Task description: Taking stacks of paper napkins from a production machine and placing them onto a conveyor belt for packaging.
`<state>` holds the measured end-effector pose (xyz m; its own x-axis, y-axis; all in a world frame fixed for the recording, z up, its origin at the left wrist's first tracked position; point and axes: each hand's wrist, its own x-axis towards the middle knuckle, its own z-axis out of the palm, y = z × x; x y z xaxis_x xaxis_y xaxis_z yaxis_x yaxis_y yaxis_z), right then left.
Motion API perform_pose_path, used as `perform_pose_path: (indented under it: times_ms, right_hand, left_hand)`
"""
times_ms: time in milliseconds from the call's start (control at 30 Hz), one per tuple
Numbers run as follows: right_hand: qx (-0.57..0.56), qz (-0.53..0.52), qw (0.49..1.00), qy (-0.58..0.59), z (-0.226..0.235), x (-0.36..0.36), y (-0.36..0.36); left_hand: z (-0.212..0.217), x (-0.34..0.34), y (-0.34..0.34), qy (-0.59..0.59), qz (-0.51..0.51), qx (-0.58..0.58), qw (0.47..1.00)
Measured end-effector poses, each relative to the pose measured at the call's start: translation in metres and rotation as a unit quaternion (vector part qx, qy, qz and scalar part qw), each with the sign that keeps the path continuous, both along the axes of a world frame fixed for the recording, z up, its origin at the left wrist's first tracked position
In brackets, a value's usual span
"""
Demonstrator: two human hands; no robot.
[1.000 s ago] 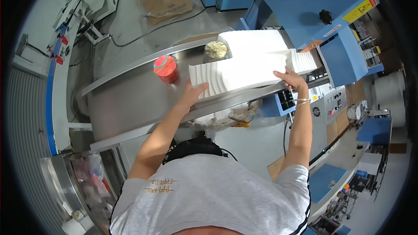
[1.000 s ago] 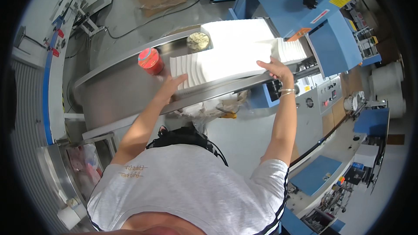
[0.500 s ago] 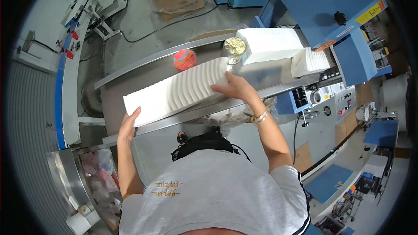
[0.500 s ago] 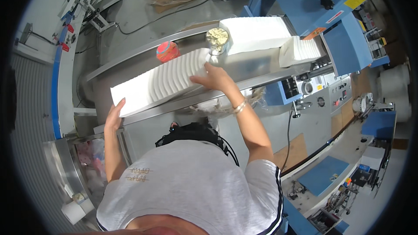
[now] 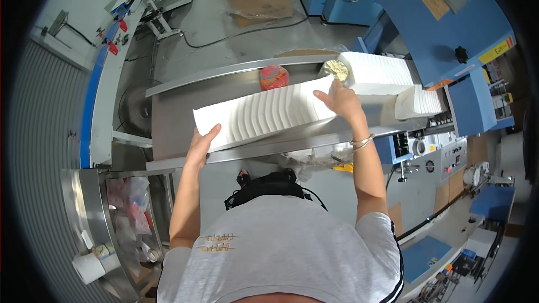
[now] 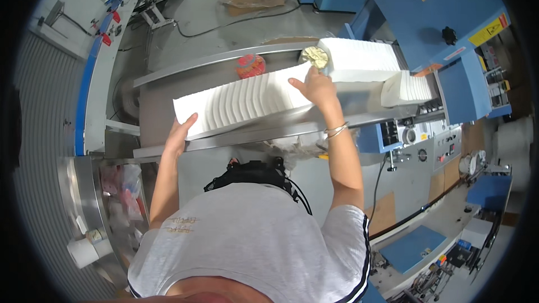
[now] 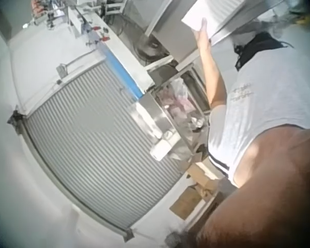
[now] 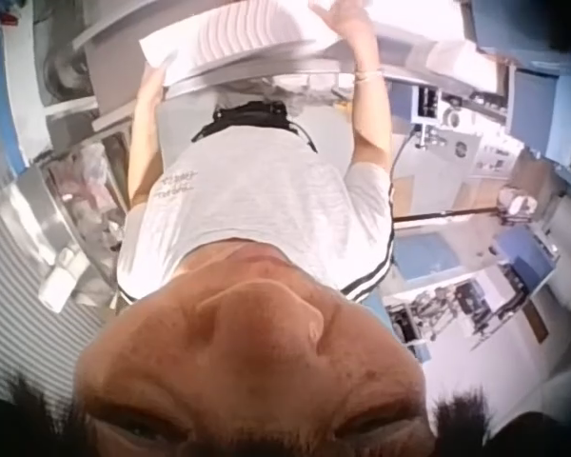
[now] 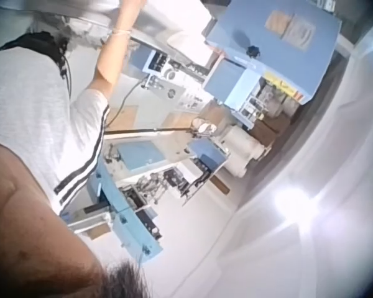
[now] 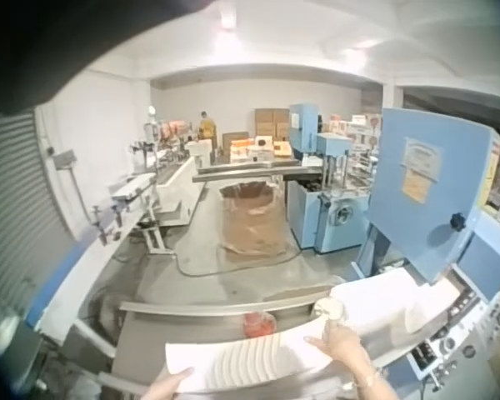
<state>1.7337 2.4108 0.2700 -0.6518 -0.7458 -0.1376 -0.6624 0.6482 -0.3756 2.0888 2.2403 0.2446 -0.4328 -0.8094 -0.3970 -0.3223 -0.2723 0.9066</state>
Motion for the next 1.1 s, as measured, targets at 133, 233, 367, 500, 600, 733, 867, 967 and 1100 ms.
perform_pose_path:
  times_ms: [133, 233, 367, 500, 600, 733, 867, 967, 1100]
  right_hand:
    - [-0.103, 0.063, 0.979, 0.162, 0.005, 0.039, -0.052]
    - [-0.084, 0.067, 0.991, 0.082, -0.014, 0.062, -0.101]
    - [-0.057, 0.145, 0.987, -0.050, -0.032, 0.057, -0.124]
    - [-0.284, 0.093, 0.954, -0.021, -0.002, 0.076, -0.106]
    - [-0.389, 0.041, 0.919, 0.048, 0.057, 0.083, -0.066]
    - [-0.376, -0.065, 0.894, 0.235, 0.090, 0.049, 0.019]
    - [-0.181, -0.212, 0.925, 0.259, 0.077, 0.006, 0.093]
    - [-0.058, -0.252, 0.952, 0.164, 0.037, -0.050, 0.130]
    - [-0.022, -0.238, 0.963, 0.120, -0.024, -0.115, 0.152]
  left_hand:
    - [0.003, 0.010, 0.005, 0.009, -0.038, 0.034, 0.999]
    - [-0.037, 0.013, 0.006, -0.001, 0.000, -0.015, 1.000]
    - [-0.029, 0.006, 0.020, 0.012, -0.025, 0.000, 1.000]
    - [-0.014, 0.004, 0.019, 0.045, -0.018, 0.026, 0.998]
    - [-0.020, 0.017, 0.005, 0.071, -0.009, -0.025, 0.997]
    - [-0.011, 0.009, 0.001, 0.054, 0.008, -0.021, 0.998]
    - [-0.015, 0.006, 0.002, 0.056, -0.002, -0.017, 0.998]
    - [-0.018, 0.011, 0.005, 0.051, -0.003, -0.019, 0.998]
    - [-0.025, 0.012, 0.004, 0.052, -0.002, -0.003, 0.999]
